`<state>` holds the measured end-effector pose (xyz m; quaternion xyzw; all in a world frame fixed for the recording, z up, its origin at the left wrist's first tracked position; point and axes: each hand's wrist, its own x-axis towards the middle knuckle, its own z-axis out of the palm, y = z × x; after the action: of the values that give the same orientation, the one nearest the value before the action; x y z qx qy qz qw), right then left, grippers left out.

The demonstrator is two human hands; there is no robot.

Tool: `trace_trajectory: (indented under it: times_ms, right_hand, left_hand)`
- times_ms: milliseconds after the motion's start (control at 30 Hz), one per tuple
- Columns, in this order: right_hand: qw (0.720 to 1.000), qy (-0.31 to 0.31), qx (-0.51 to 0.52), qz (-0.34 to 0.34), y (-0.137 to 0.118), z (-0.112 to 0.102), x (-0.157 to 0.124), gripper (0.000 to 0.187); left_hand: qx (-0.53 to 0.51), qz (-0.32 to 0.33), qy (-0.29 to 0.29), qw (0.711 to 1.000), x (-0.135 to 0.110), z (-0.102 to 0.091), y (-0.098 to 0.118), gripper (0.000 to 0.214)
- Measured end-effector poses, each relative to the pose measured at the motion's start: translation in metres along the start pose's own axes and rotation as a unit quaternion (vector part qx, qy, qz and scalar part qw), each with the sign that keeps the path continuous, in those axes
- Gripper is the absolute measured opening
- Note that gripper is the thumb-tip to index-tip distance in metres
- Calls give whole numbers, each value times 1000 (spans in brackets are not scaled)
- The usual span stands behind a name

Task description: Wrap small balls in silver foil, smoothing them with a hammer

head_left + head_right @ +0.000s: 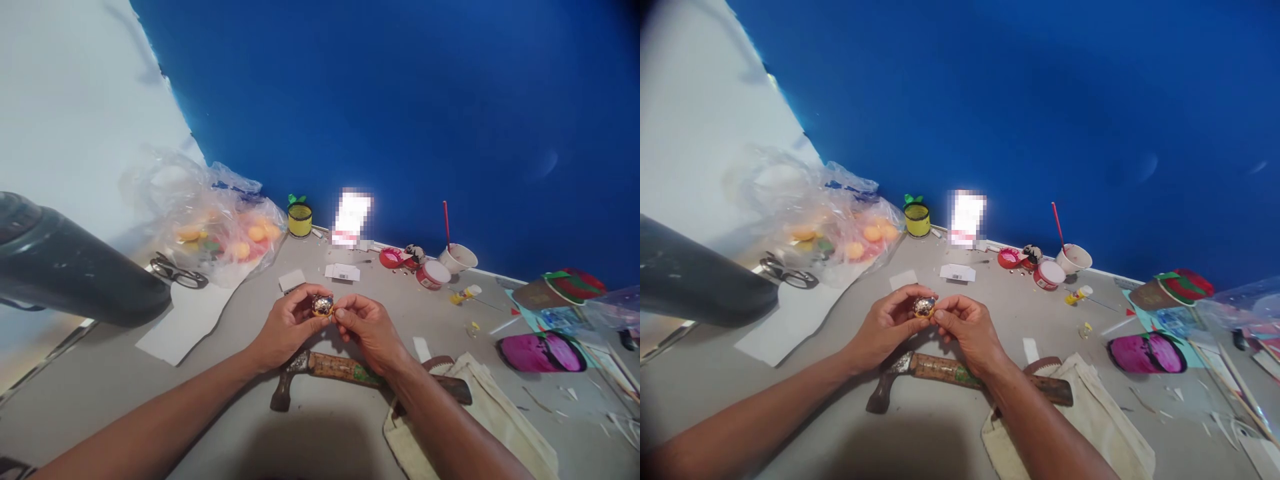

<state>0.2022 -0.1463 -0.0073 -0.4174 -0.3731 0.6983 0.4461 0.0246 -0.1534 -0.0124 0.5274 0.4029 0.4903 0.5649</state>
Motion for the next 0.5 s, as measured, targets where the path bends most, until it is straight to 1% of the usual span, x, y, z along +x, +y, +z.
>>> trace_trajectory:
  times_ms: [233,500]
  right_hand:
    - [1000,-5,2,-8,1,1,-2,37]
    - [1000,-8,1,-4,2,0,-1,35]
  left_hand:
    - [14,10,7,1000,1,0,2,36]
    - [-8,-7,5,1000,1,0,2,37]
